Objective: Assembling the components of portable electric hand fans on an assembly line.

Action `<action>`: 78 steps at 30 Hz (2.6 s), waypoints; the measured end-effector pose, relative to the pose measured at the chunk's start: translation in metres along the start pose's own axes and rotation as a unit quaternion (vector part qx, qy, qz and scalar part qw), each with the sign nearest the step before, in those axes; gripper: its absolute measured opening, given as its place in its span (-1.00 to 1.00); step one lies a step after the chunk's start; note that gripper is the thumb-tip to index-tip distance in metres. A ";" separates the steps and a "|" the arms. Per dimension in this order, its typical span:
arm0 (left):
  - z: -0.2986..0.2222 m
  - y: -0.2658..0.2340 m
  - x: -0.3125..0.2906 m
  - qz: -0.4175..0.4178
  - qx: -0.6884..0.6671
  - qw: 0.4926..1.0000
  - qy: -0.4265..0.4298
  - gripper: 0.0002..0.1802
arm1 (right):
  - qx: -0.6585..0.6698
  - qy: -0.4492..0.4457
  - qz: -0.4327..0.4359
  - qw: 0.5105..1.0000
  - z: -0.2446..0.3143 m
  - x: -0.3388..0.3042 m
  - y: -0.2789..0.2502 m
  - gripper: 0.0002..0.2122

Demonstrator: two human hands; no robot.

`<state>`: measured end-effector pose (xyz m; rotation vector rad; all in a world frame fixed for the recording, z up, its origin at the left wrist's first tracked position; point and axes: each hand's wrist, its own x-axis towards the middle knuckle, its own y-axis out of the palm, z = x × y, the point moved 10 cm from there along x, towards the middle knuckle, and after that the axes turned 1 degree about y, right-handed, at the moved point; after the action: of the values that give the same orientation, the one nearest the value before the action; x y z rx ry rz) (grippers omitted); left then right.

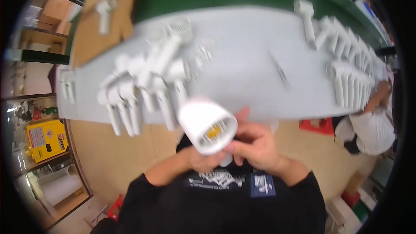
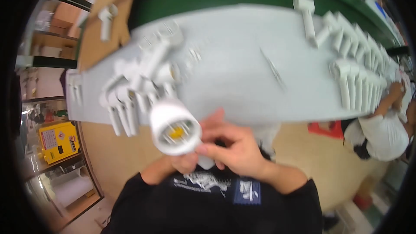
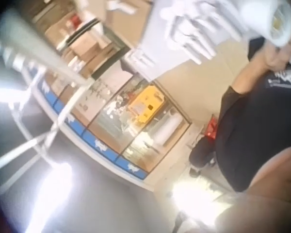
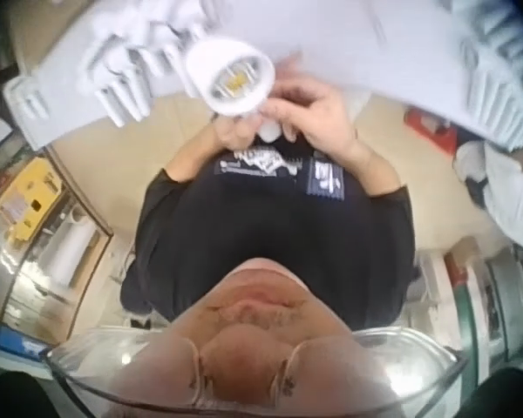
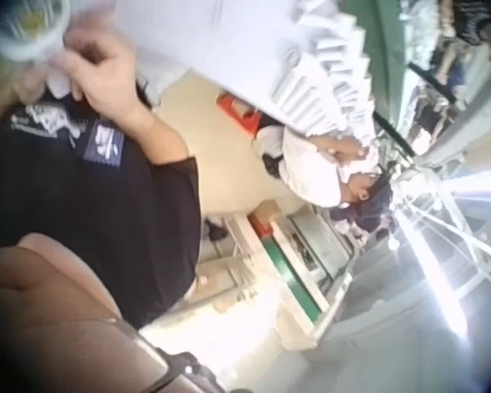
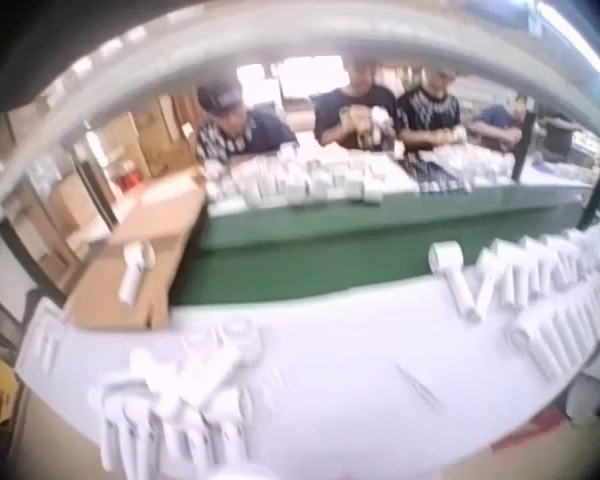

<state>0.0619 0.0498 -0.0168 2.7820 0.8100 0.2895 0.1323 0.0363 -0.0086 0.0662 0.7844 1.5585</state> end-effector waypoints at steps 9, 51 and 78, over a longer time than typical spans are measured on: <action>-0.039 -0.038 -0.005 -0.075 -0.077 0.994 -0.029 -0.32 | -0.083 -0.226 0.084 0.967 0.026 0.019 0.010 -0.64; 0.017 -0.057 0.068 -0.268 0.088 0.955 -0.094 -0.38 | -0.638 -0.469 -0.151 0.592 0.061 -0.029 0.026 -0.60; -0.011 -0.060 -0.029 -0.329 -0.091 0.939 -0.049 -0.47 | -0.603 -0.219 -0.178 0.746 0.062 0.157 -0.036 -0.82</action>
<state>0.0048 0.0847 -0.0262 2.1746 1.5240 0.0931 0.1665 0.2022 -0.0429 -0.6187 -0.6507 1.3329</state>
